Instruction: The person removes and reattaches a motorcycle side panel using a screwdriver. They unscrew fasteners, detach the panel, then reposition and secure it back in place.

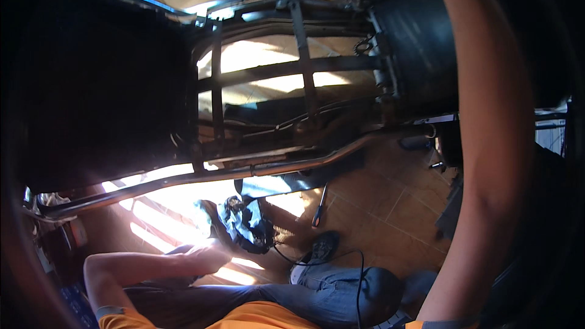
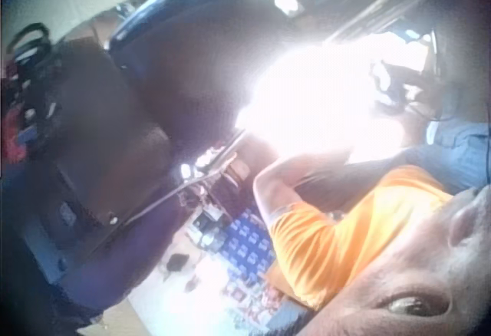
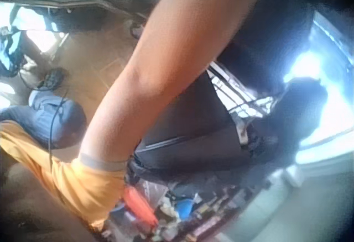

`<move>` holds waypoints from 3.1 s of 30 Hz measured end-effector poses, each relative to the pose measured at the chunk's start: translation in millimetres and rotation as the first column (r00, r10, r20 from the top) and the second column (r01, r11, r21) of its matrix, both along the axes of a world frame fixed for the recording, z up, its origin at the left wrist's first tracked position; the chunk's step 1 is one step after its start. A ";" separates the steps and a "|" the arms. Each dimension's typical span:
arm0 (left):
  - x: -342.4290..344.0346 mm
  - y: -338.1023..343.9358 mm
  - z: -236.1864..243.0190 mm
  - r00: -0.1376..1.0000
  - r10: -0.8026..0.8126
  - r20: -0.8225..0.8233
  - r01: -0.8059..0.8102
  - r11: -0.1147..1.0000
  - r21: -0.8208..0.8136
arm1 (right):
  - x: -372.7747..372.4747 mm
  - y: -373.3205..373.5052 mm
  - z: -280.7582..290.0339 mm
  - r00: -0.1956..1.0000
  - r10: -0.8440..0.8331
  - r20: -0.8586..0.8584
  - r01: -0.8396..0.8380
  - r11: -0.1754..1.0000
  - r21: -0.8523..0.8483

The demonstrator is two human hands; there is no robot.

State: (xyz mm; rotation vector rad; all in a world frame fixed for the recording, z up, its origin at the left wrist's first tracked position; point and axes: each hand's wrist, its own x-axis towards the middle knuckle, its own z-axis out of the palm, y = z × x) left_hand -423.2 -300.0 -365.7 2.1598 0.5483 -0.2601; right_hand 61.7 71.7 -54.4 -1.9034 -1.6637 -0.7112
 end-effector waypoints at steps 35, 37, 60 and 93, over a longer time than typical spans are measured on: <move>395.1 426.8 156.1 0.594 0.276 0.756 -0.714 0.614 0.337 | 24.9 5.6 -33.9 0.928 0.197 -0.316 -0.166 0.979 0.121; 400.1 423.8 158.5 0.637 0.267 0.723 -0.691 0.614 0.381 | 27.5 7.9 -34.4 0.903 0.216 -0.372 -0.193 0.976 0.099; 397.8 418.7 173.7 0.682 0.239 0.691 -0.665 0.596 0.450 | 32.7 13.1 -33.3 0.981 0.103 -0.163 -0.124 0.985 -0.124; 389.1 421.3 159.9 0.752 0.234 0.616 -0.581 0.677 0.452 | 12.8 -19.1 -37.3 0.898 0.111 -0.425 -0.157 0.985 -0.076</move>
